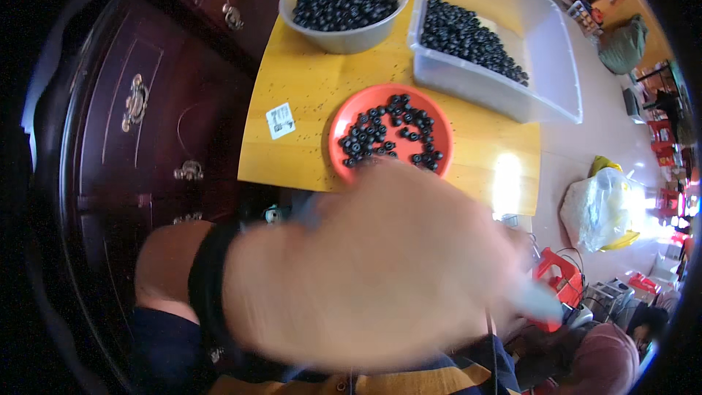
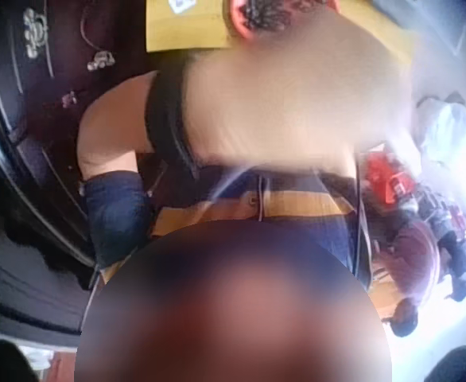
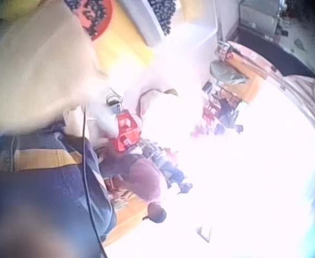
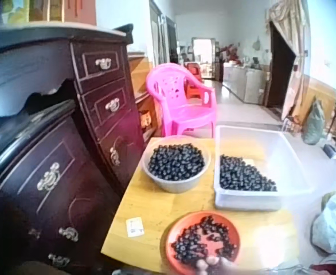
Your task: The recorder is using a small blade to process or pit black olives at a table.
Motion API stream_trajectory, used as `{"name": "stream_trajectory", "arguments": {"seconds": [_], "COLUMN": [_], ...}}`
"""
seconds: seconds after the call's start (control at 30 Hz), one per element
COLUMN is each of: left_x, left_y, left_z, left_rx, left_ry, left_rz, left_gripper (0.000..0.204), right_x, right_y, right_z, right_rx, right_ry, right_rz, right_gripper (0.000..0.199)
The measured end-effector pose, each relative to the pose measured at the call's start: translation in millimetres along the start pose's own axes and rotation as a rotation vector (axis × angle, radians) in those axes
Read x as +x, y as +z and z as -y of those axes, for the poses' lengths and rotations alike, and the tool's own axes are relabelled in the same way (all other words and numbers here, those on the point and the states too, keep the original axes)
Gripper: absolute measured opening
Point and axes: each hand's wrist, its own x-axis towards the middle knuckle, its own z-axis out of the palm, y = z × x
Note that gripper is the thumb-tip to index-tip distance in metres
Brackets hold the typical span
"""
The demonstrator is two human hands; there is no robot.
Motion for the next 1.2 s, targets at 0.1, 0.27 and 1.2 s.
{"name": "stream_trajectory", "arguments": {"seconds": [0.1,0.27,1.2], "left_x": [-15,-37,-6], "left_y": [12,48,108], "left_z": [52,76,99], "left_rx": [0.104,0.021,-0.223], "left_ry": [-0.194,-0.438,-0.450], "left_rz": [-0.130,-0.269,-0.575], "left_gripper": [0.017,0.022,0.020], "right_x": [0,-3,2], "right_y": [-2,-13,-1], "right_z": [3,24,58], "right_rx": [0.029,0.137,0.002], "right_ry": [-0.036,0.016,0.005], "right_rz": [-0.110,0.181,0.090], "right_gripper": [0.020,0.036,0.029]}}
